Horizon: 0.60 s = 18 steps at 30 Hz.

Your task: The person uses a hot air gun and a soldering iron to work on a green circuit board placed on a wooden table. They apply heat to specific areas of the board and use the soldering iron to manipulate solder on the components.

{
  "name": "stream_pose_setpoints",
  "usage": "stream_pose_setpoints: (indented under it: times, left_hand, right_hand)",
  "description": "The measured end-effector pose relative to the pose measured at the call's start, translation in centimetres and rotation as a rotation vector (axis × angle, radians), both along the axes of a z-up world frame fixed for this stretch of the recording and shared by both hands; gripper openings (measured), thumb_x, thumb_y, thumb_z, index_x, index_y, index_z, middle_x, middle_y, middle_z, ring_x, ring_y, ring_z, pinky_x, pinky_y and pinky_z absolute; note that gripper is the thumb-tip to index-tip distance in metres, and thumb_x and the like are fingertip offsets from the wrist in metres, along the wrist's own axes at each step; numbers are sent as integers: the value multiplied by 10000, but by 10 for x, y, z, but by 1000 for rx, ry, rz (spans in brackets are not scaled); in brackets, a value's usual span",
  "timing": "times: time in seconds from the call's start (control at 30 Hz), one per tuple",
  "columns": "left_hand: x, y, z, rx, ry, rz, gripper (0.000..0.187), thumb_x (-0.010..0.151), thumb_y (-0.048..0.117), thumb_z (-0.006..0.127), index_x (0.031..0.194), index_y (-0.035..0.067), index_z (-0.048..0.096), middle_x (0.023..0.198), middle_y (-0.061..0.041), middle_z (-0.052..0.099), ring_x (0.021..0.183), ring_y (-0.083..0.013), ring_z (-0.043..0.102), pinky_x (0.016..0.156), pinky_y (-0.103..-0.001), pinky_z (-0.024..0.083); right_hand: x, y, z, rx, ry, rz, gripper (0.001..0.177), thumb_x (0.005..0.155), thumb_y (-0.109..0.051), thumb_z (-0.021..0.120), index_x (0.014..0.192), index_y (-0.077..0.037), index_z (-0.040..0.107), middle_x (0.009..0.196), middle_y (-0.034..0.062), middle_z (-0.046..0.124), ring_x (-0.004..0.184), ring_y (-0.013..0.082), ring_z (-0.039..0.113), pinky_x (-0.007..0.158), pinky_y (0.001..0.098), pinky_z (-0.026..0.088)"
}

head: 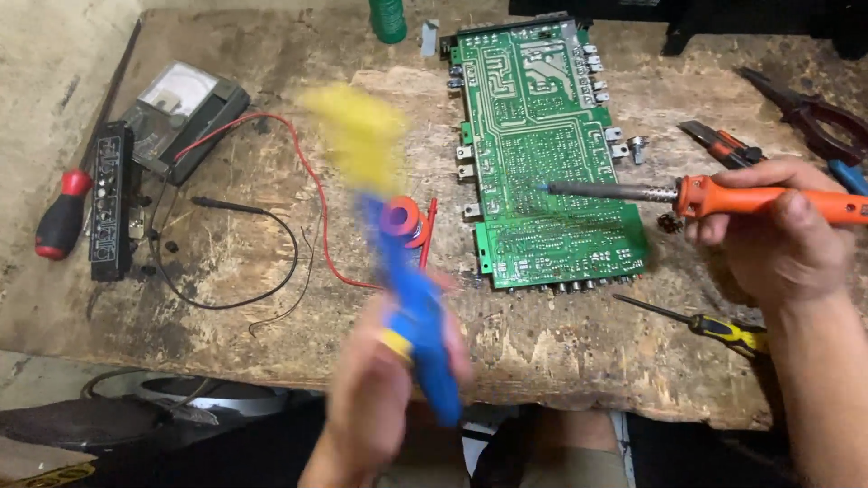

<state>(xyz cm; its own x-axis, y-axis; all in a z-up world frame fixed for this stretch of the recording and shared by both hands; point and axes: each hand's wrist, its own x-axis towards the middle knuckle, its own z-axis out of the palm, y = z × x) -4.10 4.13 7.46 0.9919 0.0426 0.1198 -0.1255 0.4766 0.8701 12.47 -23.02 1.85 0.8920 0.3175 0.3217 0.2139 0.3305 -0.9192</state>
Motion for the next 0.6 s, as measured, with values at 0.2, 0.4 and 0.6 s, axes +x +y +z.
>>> stream_pose_setpoints:
  times: [0.2,0.4,0.6]
  left_hand:
    - [79,4,-18,-387,-443,641,546,801,529,325,1050,58,447,600,-16,472,412,-116,469,353,-195,403]
    - [100,-8,-28,-369,-266,806,638,707,587,282,1028,48,395,558,-18,392,340,-116,366,277,-248,317]
    - [96,-8,-30,-340,-292,815,667,687,601,269,999,26,404,543,-20,391,341,-126,376,274,-244,327]
  right_hand:
    - [-8,11,-8,-74,-3,-58,253,724,-273,537,817,-39,548,455,85,465,359,122,479,410,182,449]
    - [-4,2,-18,-164,30,-31,262,765,-290,477,804,-37,537,393,58,434,322,98,455,401,170,447]
    - [-3,5,-20,-271,32,-35,276,762,-272,466,819,-9,530,422,95,447,322,120,463,399,178,463]
